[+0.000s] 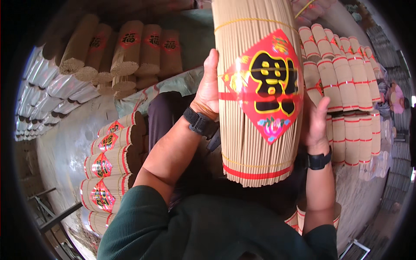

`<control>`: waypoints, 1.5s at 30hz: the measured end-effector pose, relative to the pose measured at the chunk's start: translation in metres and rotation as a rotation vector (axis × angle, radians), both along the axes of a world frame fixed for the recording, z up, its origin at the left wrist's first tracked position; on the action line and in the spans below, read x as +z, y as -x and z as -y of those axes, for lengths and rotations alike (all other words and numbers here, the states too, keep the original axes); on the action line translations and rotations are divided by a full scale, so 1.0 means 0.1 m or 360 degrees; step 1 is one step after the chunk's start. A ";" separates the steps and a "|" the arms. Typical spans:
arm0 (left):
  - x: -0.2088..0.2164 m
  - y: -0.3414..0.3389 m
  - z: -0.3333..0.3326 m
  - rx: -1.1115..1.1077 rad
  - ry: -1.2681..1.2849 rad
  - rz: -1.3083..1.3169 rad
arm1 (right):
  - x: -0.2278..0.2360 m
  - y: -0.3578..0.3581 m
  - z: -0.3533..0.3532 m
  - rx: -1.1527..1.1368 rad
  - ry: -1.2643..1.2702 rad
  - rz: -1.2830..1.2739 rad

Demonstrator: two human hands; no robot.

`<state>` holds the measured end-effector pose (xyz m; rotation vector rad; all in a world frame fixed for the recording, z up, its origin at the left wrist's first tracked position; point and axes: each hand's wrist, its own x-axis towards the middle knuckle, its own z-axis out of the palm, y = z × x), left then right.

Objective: Weighing bundles of bamboo sticks on a digital scale and applying decorative labels.

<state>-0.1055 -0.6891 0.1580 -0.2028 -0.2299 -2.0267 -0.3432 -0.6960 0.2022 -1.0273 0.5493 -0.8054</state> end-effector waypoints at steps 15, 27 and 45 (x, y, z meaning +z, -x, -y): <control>-0.34 0.31 0.39 -0.0076 -0.0238 0.0906 | -0.96 0.15 0.08 0.0040 -0.0353 0.0207; -0.19 0.34 0.71 -0.0125 0.0008 0.1240 | -0.89 0.20 0.27 -0.0134 -0.0396 0.0246; 0.10 0.32 0.26 0.0089 0.0008 0.0476 | 1.59 0.69 -0.25 -0.0356 0.2664 -0.2332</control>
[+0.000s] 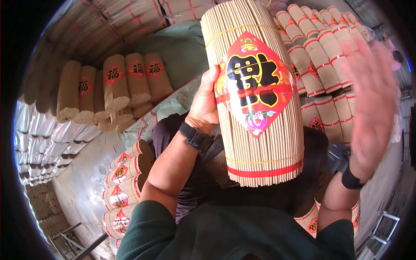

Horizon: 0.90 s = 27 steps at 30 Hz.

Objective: Weighing bundles of bamboo sticks on a digital scale and applying decorative labels.

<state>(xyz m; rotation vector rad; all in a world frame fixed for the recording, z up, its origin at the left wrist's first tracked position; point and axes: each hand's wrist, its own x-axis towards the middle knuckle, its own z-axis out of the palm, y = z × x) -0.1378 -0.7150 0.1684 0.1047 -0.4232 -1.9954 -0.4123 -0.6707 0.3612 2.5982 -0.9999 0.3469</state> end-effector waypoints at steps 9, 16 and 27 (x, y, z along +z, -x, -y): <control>0.04 -0.18 -0.29 0.0158 0.0050 -0.0100 | 0.31 -0.02 -0.59 0.0022 0.0189 0.0053; -0.01 -0.19 -0.47 0.0249 0.0089 -0.0082 | 0.60 -0.16 -0.68 0.0197 0.0434 0.0145; 0.09 -0.34 -0.22 0.0368 0.0116 -0.0009 | 1.03 -0.58 0.06 0.0431 0.0642 0.0285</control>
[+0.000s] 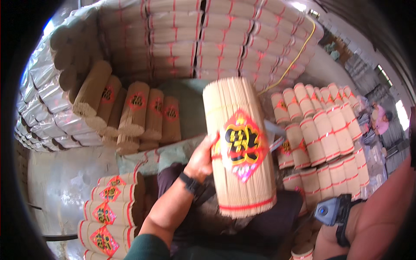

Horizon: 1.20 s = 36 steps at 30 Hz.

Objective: Weighing bundles of bamboo sticks on a digital scale and applying decorative labels.

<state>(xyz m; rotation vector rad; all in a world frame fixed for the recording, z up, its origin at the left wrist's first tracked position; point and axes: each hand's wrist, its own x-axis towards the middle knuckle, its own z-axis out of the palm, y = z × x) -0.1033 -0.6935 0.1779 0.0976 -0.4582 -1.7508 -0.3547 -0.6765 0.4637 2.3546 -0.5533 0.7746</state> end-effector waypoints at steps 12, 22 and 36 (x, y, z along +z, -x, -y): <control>0.39 0.24 -0.29 -0.0104 0.0002 0.0312 | 1.71 0.11 0.09 0.0298 0.0937 0.0119; 0.22 0.20 -0.09 -0.0052 0.0020 0.0270 | -0.39 0.32 0.26 0.0181 -0.0330 0.0261; 0.20 0.51 -0.11 -0.0337 -0.0049 0.0379 | -2.30 0.44 0.06 0.0602 -0.3154 0.1945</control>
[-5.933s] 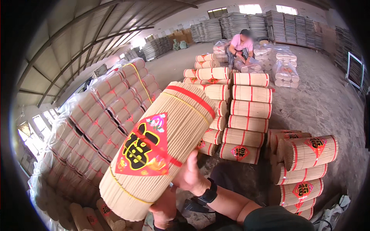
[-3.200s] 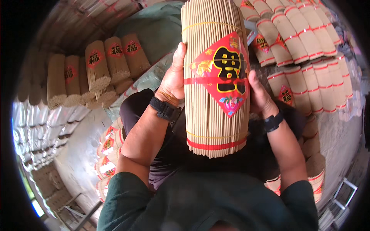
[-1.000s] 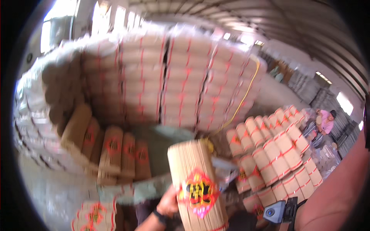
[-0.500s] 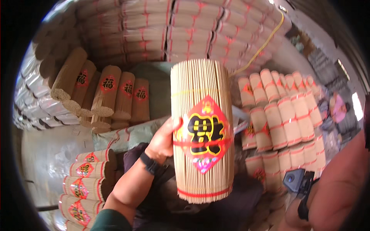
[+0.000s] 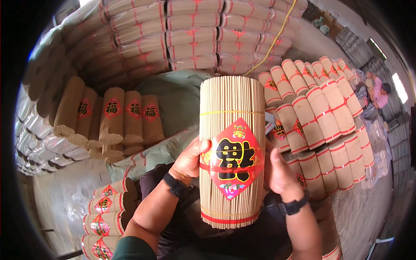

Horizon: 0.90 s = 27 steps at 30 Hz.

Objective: Weighing bundles of bamboo sticks on a digital scale and applying decorative labels.

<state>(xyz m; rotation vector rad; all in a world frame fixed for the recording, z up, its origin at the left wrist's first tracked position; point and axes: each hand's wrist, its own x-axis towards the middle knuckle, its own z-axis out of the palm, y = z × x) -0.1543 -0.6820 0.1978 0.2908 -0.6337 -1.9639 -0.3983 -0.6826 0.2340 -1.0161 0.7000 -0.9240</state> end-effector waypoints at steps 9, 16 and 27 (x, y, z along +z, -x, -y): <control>-0.10 0.17 0.20 -0.0184 -0.0168 0.0441 | -0.79 -0.02 -0.08 0.0031 -0.0356 0.0309; -0.56 0.26 0.37 -0.0386 -0.0278 0.0816 | -1.37 0.02 -0.16 -0.0209 -0.0450 0.0265; -1.40 0.56 0.60 -0.0274 -0.0540 0.0925 | -1.79 0.25 0.15 -0.0269 -0.0534 -0.0008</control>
